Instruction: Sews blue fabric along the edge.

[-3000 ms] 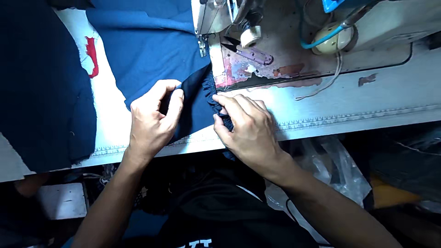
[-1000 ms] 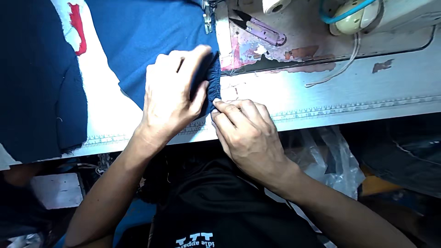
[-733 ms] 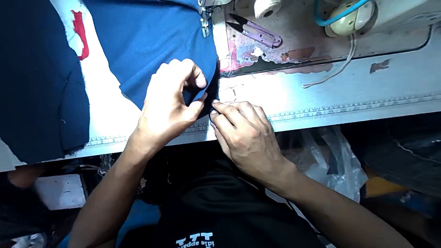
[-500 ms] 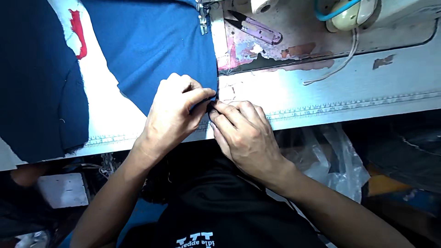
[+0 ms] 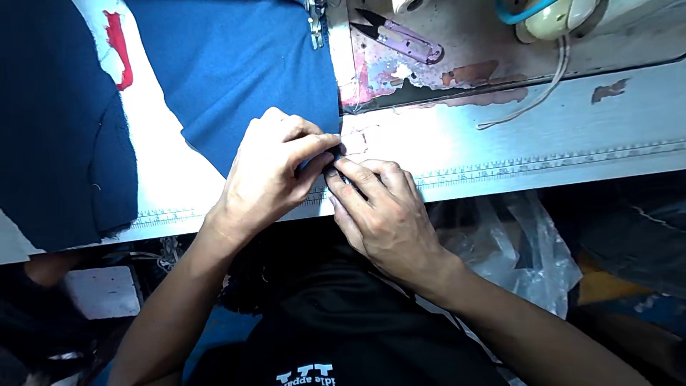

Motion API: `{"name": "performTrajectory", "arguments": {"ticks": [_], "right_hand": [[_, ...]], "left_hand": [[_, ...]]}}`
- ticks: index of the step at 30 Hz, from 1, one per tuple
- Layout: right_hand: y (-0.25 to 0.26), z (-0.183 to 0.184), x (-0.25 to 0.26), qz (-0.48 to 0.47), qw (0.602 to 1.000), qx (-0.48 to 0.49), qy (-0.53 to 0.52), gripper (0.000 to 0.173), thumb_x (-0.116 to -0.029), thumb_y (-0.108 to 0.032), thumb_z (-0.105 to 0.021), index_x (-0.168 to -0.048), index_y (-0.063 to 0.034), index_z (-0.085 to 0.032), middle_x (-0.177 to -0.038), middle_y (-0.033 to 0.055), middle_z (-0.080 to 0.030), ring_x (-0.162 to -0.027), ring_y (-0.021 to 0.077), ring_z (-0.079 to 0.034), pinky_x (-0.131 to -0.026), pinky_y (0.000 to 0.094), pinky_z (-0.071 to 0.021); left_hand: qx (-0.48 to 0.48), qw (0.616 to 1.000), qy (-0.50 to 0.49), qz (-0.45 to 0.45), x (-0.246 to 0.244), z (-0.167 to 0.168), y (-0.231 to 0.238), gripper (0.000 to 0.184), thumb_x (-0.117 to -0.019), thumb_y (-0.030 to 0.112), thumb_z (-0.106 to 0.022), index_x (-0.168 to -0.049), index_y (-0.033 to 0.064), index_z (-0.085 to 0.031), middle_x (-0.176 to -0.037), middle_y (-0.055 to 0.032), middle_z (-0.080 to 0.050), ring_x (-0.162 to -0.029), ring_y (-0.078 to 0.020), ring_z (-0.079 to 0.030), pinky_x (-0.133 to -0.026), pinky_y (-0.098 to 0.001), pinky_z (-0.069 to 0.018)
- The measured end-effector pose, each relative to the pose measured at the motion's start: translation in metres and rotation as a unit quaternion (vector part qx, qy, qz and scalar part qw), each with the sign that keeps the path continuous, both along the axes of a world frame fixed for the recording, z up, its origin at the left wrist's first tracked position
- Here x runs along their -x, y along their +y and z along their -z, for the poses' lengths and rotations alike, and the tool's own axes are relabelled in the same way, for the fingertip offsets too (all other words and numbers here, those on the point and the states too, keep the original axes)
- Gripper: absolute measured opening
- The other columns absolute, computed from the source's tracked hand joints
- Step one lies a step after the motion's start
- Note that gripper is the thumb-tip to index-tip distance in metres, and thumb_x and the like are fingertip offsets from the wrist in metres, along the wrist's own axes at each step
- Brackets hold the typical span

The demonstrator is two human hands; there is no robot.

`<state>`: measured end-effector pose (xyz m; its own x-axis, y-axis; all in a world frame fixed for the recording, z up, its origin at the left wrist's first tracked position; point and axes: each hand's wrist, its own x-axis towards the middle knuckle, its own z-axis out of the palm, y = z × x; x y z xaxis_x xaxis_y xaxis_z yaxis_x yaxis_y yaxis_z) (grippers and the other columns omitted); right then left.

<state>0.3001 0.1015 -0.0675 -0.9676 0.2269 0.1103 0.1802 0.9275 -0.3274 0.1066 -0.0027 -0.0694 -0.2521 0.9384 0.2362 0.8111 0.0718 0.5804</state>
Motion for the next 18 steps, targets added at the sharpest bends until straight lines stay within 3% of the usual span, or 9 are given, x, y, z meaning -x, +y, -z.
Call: {"name": "performTrajectory", "arguments": {"ticks": [8,13,16,18], "right_hand": [[0.001,0.003,-0.002,0.013,0.999,0.012,0.028,0.034,-0.1018,-0.023,-0.057,-0.129,-0.0119,-0.073,-0.128,0.0131,-0.065,-0.123,0.0318,-0.054,-0.101,0.0431,-0.0420],[0.009,0.003,0.001,-0.006,0.999,0.016,0.027,0.035,-0.1015,-0.029,-0.056,-0.128,-0.0144,-0.073,-0.154,0.0138,-0.051,-0.141,0.0351,-0.043,-0.111,0.0505,-0.0351],[0.011,0.006,0.000,-0.018,1.000,0.011,0.020,0.037,-0.1028,-0.031,-0.054,-0.131,-0.0140,-0.071,-0.152,0.0104,-0.054,-0.141,0.0330,-0.046,-0.111,0.0512,-0.0364],[0.011,0.007,0.000,-0.022,1.000,0.000,0.019,0.038,-0.1034,-0.032,-0.053,-0.132,-0.0136,-0.070,-0.151,0.0095,-0.056,-0.139,0.0322,-0.047,-0.110,0.0521,-0.0354]], "left_hand": [[0.040,0.997,0.042,-0.045,0.000,0.004,0.003,0.024,-0.0972,0.034,-0.068,-0.116,0.0249,-0.079,-0.109,-0.0022,-0.071,-0.104,-0.0230,-0.059,-0.088,-0.0437,-0.0396],[0.072,0.996,0.026,-0.036,0.010,0.001,0.006,0.027,-0.0941,0.045,-0.068,-0.115,0.0306,-0.078,-0.109,0.0006,-0.068,-0.104,-0.0220,-0.056,-0.087,-0.0449,-0.0363],[0.069,0.998,-0.010,-0.007,0.017,-0.001,0.005,0.034,-0.0941,0.046,-0.068,-0.122,0.0271,-0.074,-0.111,0.0016,-0.069,-0.107,-0.0207,-0.055,-0.088,-0.0449,-0.0355],[0.021,0.999,-0.025,-0.016,0.021,-0.003,0.005,0.026,-0.0968,0.033,-0.065,-0.117,0.0205,-0.076,-0.109,-0.0005,-0.072,-0.106,-0.0201,-0.058,-0.087,-0.0428,-0.0383]]}}
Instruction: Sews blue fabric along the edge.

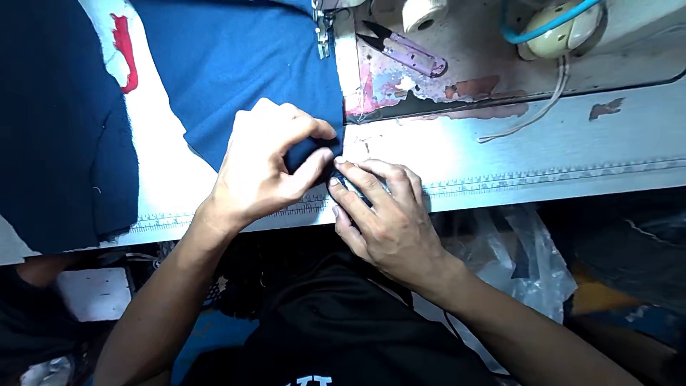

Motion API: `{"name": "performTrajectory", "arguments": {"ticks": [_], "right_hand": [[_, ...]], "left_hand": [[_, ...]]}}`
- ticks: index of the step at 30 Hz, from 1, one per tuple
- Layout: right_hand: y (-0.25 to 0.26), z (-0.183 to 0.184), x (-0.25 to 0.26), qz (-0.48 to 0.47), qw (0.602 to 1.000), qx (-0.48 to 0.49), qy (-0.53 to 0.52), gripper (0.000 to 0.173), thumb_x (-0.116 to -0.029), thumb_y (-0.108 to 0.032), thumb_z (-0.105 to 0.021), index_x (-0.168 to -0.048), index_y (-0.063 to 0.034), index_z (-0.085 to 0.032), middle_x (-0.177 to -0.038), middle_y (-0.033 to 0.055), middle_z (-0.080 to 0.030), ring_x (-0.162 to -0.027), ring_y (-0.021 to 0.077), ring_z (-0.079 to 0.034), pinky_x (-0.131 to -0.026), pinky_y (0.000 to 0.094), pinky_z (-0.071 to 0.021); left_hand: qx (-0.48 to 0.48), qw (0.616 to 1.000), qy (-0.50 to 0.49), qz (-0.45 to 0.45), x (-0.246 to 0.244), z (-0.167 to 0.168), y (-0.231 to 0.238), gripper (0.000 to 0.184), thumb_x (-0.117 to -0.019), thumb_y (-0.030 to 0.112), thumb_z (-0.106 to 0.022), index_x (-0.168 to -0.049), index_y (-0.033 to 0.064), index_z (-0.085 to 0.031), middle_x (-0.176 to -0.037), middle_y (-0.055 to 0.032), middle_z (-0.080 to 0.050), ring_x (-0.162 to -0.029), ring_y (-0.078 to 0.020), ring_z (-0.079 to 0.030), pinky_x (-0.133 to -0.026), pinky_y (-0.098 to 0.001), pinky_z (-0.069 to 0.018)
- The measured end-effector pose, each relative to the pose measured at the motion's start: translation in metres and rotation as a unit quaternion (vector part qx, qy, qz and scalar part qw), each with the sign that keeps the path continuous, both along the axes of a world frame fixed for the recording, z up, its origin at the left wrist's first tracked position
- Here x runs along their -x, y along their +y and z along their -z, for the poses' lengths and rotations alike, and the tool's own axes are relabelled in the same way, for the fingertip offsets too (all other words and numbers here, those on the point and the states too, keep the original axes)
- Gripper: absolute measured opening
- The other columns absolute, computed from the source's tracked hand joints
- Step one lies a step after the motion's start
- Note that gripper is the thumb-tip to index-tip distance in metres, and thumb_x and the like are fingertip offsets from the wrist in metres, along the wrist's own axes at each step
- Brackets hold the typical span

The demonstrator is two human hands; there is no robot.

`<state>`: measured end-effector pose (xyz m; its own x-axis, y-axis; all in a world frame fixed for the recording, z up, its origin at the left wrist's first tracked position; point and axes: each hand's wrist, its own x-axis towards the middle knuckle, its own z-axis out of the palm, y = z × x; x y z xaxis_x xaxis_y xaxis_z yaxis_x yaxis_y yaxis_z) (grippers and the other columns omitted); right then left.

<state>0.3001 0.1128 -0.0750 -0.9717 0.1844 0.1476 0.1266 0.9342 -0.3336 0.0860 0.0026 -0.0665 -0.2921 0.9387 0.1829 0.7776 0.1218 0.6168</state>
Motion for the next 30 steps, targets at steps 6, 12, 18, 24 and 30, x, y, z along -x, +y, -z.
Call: {"name": "performTrajectory", "arguments": {"ticks": [6,12,18,24,30], "right_hand": [[-0.002,0.001,0.001,0.003,1.000,-0.018,0.003,0.039,-0.1026,-0.032,-0.052,-0.131,-0.0137,-0.070,-0.148,0.0082,-0.058,-0.135,0.0309,-0.051,-0.110,0.0504,-0.0360],[-0.002,0.001,0.002,-0.008,1.000,-0.018,0.004,0.036,-0.1020,-0.031,-0.052,-0.126,-0.0135,-0.072,-0.145,0.0081,-0.061,-0.135,0.0304,-0.051,-0.112,0.0501,-0.0353],[0.006,-0.001,0.011,-0.011,0.999,-0.030,-0.016,0.038,-0.1024,-0.039,-0.050,-0.124,-0.0170,-0.073,-0.147,0.0044,-0.059,-0.137,0.0298,-0.050,-0.112,0.0531,-0.0342],[0.017,-0.001,0.031,-0.007,0.999,-0.027,-0.016,0.039,-0.1012,-0.041,-0.052,-0.124,-0.0178,-0.073,-0.147,0.0040,-0.059,-0.138,0.0304,-0.049,-0.114,0.0552,-0.0313],[0.019,-0.002,0.041,0.008,0.999,-0.030,-0.014,0.040,-0.1006,-0.042,-0.053,-0.125,-0.0174,-0.073,-0.147,0.0043,-0.059,-0.136,0.0302,-0.050,-0.114,0.0550,-0.0311]], "left_hand": [[-0.038,0.990,0.126,0.056,0.007,0.020,0.002,0.025,-0.1015,0.033,-0.063,-0.119,0.0236,-0.078,-0.136,0.0006,-0.069,-0.137,-0.0290,-0.052,-0.114,-0.0530,-0.0332],[0.003,0.982,0.167,0.088,0.012,0.019,-0.007,0.035,-0.1031,0.043,-0.056,-0.130,0.0276,-0.071,-0.144,0.0014,-0.063,-0.143,-0.0305,-0.047,-0.120,-0.0665,-0.0220],[0.002,0.981,0.169,0.096,0.024,0.023,-0.002,0.037,-0.1034,0.045,-0.053,-0.132,0.0280,-0.069,-0.147,0.0015,-0.061,-0.144,-0.0309,-0.046,-0.118,-0.0699,-0.0203],[-0.003,0.979,0.176,0.106,0.046,0.023,0.012,0.039,-0.1039,0.044,-0.050,-0.134,0.0284,-0.069,-0.146,0.0027,-0.061,-0.144,-0.0303,-0.046,-0.118,-0.0708,-0.0182],[-0.009,0.974,0.196,0.110,0.055,0.021,0.016,0.038,-0.1046,0.043,-0.050,-0.134,0.0265,-0.069,-0.145,0.0016,-0.062,-0.143,-0.0303,-0.047,-0.119,-0.0694,-0.0172]]}}
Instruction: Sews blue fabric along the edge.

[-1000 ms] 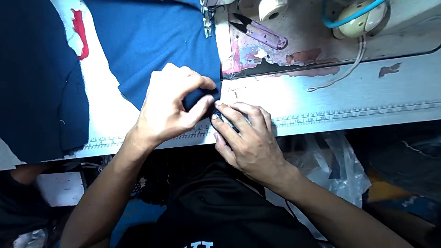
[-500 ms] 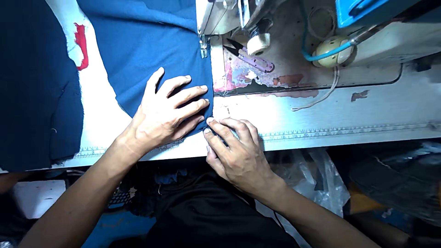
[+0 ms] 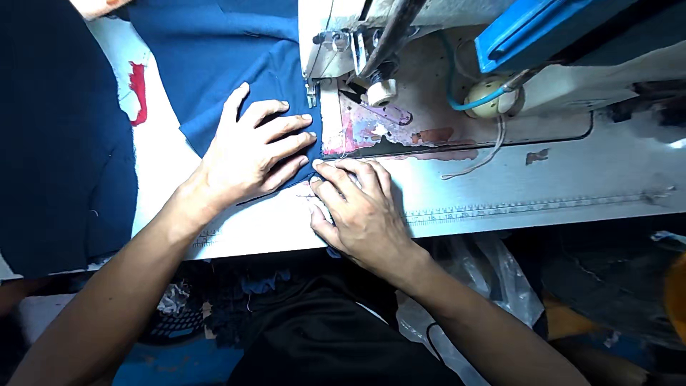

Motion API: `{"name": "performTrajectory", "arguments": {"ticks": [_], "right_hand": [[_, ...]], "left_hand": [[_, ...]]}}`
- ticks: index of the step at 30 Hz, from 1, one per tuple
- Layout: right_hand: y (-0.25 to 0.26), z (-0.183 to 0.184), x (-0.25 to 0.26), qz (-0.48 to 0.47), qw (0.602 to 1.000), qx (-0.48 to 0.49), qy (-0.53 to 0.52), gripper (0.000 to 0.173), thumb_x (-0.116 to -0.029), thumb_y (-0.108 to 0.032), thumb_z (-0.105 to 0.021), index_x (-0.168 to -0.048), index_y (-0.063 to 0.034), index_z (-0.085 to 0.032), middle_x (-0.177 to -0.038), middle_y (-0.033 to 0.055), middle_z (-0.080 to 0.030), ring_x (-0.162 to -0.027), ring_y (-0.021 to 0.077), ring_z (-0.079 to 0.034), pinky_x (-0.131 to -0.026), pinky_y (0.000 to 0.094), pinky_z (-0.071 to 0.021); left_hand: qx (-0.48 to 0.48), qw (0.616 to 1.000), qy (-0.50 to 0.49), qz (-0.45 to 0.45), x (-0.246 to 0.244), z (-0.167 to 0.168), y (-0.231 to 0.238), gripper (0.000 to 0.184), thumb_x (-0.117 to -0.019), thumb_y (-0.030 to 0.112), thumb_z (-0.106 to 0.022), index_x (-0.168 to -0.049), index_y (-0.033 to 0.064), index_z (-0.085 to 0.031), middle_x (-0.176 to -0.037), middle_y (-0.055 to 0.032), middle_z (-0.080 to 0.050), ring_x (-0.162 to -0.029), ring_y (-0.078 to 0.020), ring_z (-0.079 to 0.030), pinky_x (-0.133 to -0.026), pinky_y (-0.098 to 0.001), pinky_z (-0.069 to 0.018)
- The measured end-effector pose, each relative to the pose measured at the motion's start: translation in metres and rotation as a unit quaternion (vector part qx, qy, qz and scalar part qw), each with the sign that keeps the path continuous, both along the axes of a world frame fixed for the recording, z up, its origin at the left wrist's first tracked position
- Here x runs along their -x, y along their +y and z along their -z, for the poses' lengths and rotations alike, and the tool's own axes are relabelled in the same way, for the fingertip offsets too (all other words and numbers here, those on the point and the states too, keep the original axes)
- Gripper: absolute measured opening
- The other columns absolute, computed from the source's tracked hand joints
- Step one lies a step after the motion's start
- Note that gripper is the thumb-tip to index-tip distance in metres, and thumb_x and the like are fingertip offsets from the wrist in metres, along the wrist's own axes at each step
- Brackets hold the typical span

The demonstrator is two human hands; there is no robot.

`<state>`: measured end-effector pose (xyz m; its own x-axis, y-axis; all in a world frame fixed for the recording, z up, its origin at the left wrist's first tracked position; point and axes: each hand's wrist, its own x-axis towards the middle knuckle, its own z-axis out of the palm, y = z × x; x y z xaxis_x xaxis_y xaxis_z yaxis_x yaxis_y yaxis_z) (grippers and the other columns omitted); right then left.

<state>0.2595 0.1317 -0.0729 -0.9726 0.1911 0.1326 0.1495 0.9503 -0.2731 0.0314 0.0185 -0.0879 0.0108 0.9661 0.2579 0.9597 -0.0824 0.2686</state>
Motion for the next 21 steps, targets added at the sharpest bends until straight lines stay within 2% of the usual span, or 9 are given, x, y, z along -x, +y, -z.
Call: {"name": "performTrajectory", "arguments": {"ticks": [5,10,13,14,15,17,19,21], "right_hand": [[-0.004,0.003,-0.005,0.009,1.000,0.006,0.003,0.043,-0.0999,-0.041,-0.053,-0.130,-0.0165,-0.071,-0.150,0.0033,-0.057,-0.138,0.0307,-0.048,-0.114,0.0553,-0.0306],[-0.001,0.001,0.001,0.011,1.000,-0.007,-0.004,0.044,-0.1003,-0.041,-0.051,-0.131,-0.0155,-0.070,-0.151,0.0044,-0.056,-0.136,0.0315,-0.050,-0.113,0.0557,-0.0308],[0.002,-0.002,0.007,0.021,1.000,-0.005,-0.017,0.047,-0.0995,-0.040,-0.051,-0.135,-0.0140,-0.067,-0.154,0.0049,-0.053,-0.138,0.0340,-0.047,-0.115,0.0581,-0.0290],[0.002,-0.002,0.008,0.027,1.000,-0.001,-0.016,0.047,-0.0993,-0.038,-0.051,-0.136,-0.0133,-0.066,-0.154,0.0059,-0.052,-0.139,0.0345,-0.047,-0.114,0.0576,-0.0299],[0.000,-0.001,0.008,0.037,0.999,0.003,-0.009,0.047,-0.0995,-0.037,-0.052,-0.137,-0.0129,-0.065,-0.152,0.0074,-0.053,-0.138,0.0343,-0.047,-0.113,0.0557,-0.0322],[-0.005,0.004,0.005,0.056,0.998,0.022,0.030,0.046,-0.0994,-0.033,-0.055,-0.138,-0.0101,-0.065,-0.138,0.0132,-0.060,-0.126,0.0342,-0.051,-0.104,0.0491,-0.0393],[-0.009,0.009,0.002,0.076,0.994,0.041,0.073,0.043,-0.0985,-0.030,-0.060,-0.135,-0.0076,-0.067,-0.124,0.0147,-0.064,-0.116,0.0321,-0.055,-0.097,0.0434,-0.0435],[-0.011,0.009,0.001,0.099,0.989,0.068,0.089,0.043,-0.0968,-0.029,-0.064,-0.132,-0.0046,-0.068,-0.117,0.0151,-0.065,-0.109,0.0308,-0.057,-0.093,0.0411,-0.0458]], "left_hand": [[-0.017,1.000,-0.001,-0.001,-0.005,-0.001,-0.003,0.037,-0.1048,0.039,-0.054,-0.135,0.0240,-0.069,-0.140,-0.0031,-0.065,-0.141,-0.0308,-0.049,-0.121,-0.0627,-0.0224],[-0.001,1.000,-0.004,-0.009,0.002,0.001,0.001,0.039,-0.1060,0.040,-0.049,-0.138,0.0259,-0.067,-0.142,-0.0011,-0.064,-0.140,-0.0283,-0.051,-0.120,-0.0631,-0.0222],[0.007,0.999,0.026,-0.017,0.005,-0.004,0.007,0.040,-0.1072,0.040,-0.047,-0.139,0.0252,-0.066,-0.142,-0.0040,-0.063,-0.139,-0.0312,-0.051,-0.120,-0.0628,-0.0224],[0.001,0.999,0.033,-0.016,0.003,-0.007,0.009,0.038,-0.1071,0.037,-0.048,-0.137,0.0234,-0.067,-0.139,-0.0056,-0.065,-0.136,-0.0323,-0.053,-0.119,-0.0619,-0.0249],[-0.011,0.999,0.028,-0.013,0.000,-0.009,0.010,0.035,-0.1061,0.034,-0.051,-0.133,0.0207,-0.070,-0.133,-0.0073,-0.067,-0.131,-0.0327,-0.056,-0.116,-0.0596,-0.0296],[-0.038,0.999,-0.025,-0.004,-0.008,-0.010,0.010,0.029,-0.1026,0.029,-0.058,-0.121,0.0145,-0.074,-0.120,-0.0103,-0.070,-0.119,-0.0315,-0.060,-0.107,-0.0519,-0.0389],[-0.037,0.997,-0.074,-0.010,-0.014,-0.008,0.007,0.032,-0.1008,0.034,-0.061,-0.119,0.0117,-0.075,-0.116,-0.0100,-0.072,-0.116,-0.0278,-0.062,-0.104,-0.0467,-0.0427],[-0.037,0.995,-0.089,-0.017,-0.015,-0.006,0.004,0.033,-0.0989,0.035,-0.064,-0.118,0.0109,-0.075,-0.115,-0.0095,-0.072,-0.116,-0.0263,-0.063,-0.105,-0.0452,-0.0439]]}}
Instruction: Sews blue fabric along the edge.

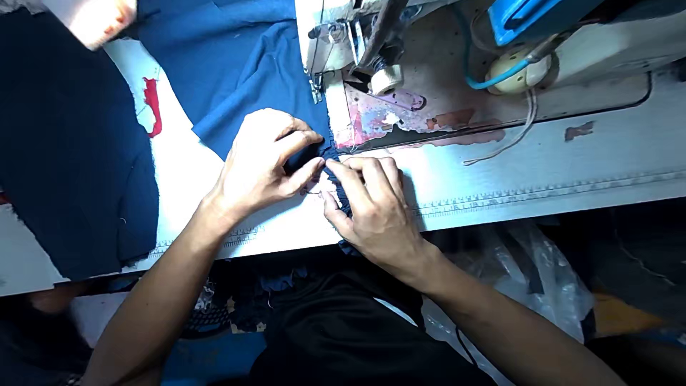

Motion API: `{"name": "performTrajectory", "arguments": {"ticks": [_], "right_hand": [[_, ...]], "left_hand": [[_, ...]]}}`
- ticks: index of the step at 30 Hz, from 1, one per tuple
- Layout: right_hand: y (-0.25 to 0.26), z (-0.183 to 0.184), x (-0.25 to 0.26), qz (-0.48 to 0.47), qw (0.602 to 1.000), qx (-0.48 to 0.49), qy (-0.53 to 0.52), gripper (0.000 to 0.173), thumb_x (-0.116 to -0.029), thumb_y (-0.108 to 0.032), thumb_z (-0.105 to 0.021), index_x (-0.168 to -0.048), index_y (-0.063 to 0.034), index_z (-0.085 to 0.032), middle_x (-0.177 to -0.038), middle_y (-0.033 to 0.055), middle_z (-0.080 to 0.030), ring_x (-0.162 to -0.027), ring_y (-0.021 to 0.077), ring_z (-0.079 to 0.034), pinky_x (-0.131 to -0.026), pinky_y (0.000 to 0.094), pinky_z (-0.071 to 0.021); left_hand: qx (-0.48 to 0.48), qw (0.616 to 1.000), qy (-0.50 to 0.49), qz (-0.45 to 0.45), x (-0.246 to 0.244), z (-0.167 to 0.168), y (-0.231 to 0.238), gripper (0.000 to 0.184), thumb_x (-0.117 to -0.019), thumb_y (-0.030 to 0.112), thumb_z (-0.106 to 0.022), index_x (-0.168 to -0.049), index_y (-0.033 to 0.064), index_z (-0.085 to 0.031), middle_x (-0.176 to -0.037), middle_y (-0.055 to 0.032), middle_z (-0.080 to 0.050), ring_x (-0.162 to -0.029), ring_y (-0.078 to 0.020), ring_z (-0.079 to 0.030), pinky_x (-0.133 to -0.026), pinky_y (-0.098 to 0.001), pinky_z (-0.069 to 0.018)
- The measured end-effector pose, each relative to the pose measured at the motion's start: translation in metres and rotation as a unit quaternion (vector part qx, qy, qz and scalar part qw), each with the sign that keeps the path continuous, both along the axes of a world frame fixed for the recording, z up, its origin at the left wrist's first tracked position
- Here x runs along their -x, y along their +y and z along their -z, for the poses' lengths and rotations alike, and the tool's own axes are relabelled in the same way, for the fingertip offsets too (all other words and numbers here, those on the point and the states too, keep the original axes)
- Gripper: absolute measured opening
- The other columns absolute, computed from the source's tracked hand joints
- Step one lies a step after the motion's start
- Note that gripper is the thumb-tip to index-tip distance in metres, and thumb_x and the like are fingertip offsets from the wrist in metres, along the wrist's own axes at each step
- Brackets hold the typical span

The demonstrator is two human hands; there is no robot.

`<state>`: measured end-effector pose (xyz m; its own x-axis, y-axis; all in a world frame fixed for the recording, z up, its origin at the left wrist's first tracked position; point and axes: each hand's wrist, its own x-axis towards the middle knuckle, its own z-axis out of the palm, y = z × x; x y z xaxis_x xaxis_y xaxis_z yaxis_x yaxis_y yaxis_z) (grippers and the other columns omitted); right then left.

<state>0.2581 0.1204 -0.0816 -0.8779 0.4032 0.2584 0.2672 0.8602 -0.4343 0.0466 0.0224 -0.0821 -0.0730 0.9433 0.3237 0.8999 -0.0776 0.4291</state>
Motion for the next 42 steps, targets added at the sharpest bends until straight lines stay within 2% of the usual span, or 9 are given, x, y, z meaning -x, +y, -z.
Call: {"name": "performTrajectory", "arguments": {"ticks": [4,10,15,21,27,34,36,39,42], "right_hand": [[-0.001,-0.005,0.002,0.006,1.000,0.030,-0.005,0.040,-0.0969,-0.026,-0.064,-0.129,-0.0036,-0.069,-0.110,0.0127,-0.067,-0.103,0.0290,-0.060,-0.091,0.0441,-0.0454],[0.000,-0.007,0.005,0.003,1.000,0.024,0.009,0.027,-0.0966,-0.015,-0.062,-0.118,-0.0073,-0.076,-0.099,0.0093,-0.066,-0.098,0.0267,-0.059,-0.087,0.0419,-0.0437],[0.004,-0.010,0.006,0.010,1.000,0.022,0.020,0.026,-0.0956,-0.016,-0.063,-0.117,-0.0088,-0.076,-0.101,0.0093,-0.068,-0.101,0.0274,-0.060,-0.089,0.0427,-0.0444],[0.001,-0.016,0.008,0.007,0.999,0.030,0.030,0.027,-0.0957,-0.016,-0.063,-0.119,-0.0091,-0.076,-0.101,0.0089,-0.068,-0.101,0.0264,-0.061,-0.089,0.0430,-0.0449],[0.000,-0.009,0.006,-0.017,1.000,-0.009,-0.019,0.031,-0.0984,-0.014,-0.058,-0.124,-0.0072,-0.074,-0.098,0.0120,-0.065,-0.100,0.0307,-0.059,-0.093,0.0482,-0.0419],[0.002,-0.011,0.003,-0.030,0.999,-0.020,-0.038,0.030,-0.0988,-0.017,-0.057,-0.122,-0.0088,-0.074,-0.103,0.0133,-0.064,-0.105,0.0326,-0.058,-0.095,0.0501,-0.0408],[0.003,-0.011,0.003,-0.032,0.999,-0.018,-0.039,0.029,-0.0982,-0.018,-0.057,-0.120,-0.0100,-0.074,-0.109,0.0139,-0.062,-0.108,0.0330,-0.055,-0.093,0.0485,-0.0403],[0.007,-0.010,0.003,-0.042,0.998,-0.018,-0.043,0.027,-0.0979,-0.021,-0.056,-0.114,-0.0103,-0.074,-0.141,0.0146,-0.057,-0.132,0.0357,-0.048,-0.107,0.0511,-0.0364],[0.011,-0.009,0.004,-0.071,0.996,-0.022,-0.057,0.031,-0.1008,-0.024,-0.053,-0.121,-0.0095,-0.072,-0.155,0.0090,-0.050,-0.143,0.0339,-0.042,-0.115,0.0556,-0.0297]], "left_hand": [[-0.028,1.000,0.002,-0.014,-0.003,0.001,-0.001,0.018,-0.0986,0.022,-0.066,-0.103,0.0092,-0.078,-0.106,-0.0097,-0.075,-0.114,-0.0270,-0.066,-0.103,-0.0437,-0.0468],[0.001,0.999,-0.012,-0.050,-0.010,-0.004,0.000,0.027,-0.0972,0.034,-0.068,-0.109,0.0113,-0.076,-0.112,-0.0076,-0.074,-0.115,-0.0240,-0.064,-0.102,-0.0421,-0.0456],[-0.009,0.993,-0.069,-0.092,-0.014,-0.003,0.004,0.016,-0.0977,0.024,-0.065,-0.098,0.0126,-0.077,-0.105,-0.0063,-0.074,-0.112,-0.0209,-0.065,-0.098,-0.0408,-0.0458],[-0.005,0.981,-0.143,-0.128,-0.011,-0.019,0.000,0.015,-0.0996,0.017,-0.063,-0.103,0.0061,-0.072,-0.093,-0.0017,-0.072,-0.087,-0.0008,-0.066,-0.075,-0.0173,-0.0523],[-0.033,0.995,-0.054,-0.079,-0.014,-0.014,-0.003,0.016,-0.0978,0.015,-0.067,-0.106,0.0059,-0.077,-0.096,-0.0109,-0.074,-0.098,-0.0226,-0.068,-0.092,-0.0392,-0.0497],[0.017,0.997,0.057,-0.048,-0.021,-0.012,0.004,0.019,-0.1007,0.016,-0.063,-0.109,0.0106,-0.079,-0.088,-0.0108,-0.068,-0.095,-0.0295,-0.063,-0.097,-0.0459,-0.0432],[0.048,0.995,0.080,-0.045,-0.022,-0.018,0.005,0.021,-0.1018,0.017,-0.060,-0.109,0.0106,-0.079,-0.087,-0.0112,-0.068,-0.093,-0.0309,-0.063,-0.098,-0.0476,-0.0424],[0.064,0.993,0.100,-0.026,-0.022,-0.022,0.007,0.024,-0.1023,0.015,-0.056,-0.108,0.0076,-0.078,-0.087,-0.0136,-0.067,-0.091,-0.0336,-0.062,-0.098,-0.0499,-0.0421],[0.046,0.995,0.093,-0.014,-0.016,-0.019,0.003,0.023,-0.1006,0.020,-0.058,-0.107,0.0107,-0.078,-0.099,-0.0139,-0.067,-0.105,-0.0349,-0.060,-0.099,-0.0499,-0.0424]]}}
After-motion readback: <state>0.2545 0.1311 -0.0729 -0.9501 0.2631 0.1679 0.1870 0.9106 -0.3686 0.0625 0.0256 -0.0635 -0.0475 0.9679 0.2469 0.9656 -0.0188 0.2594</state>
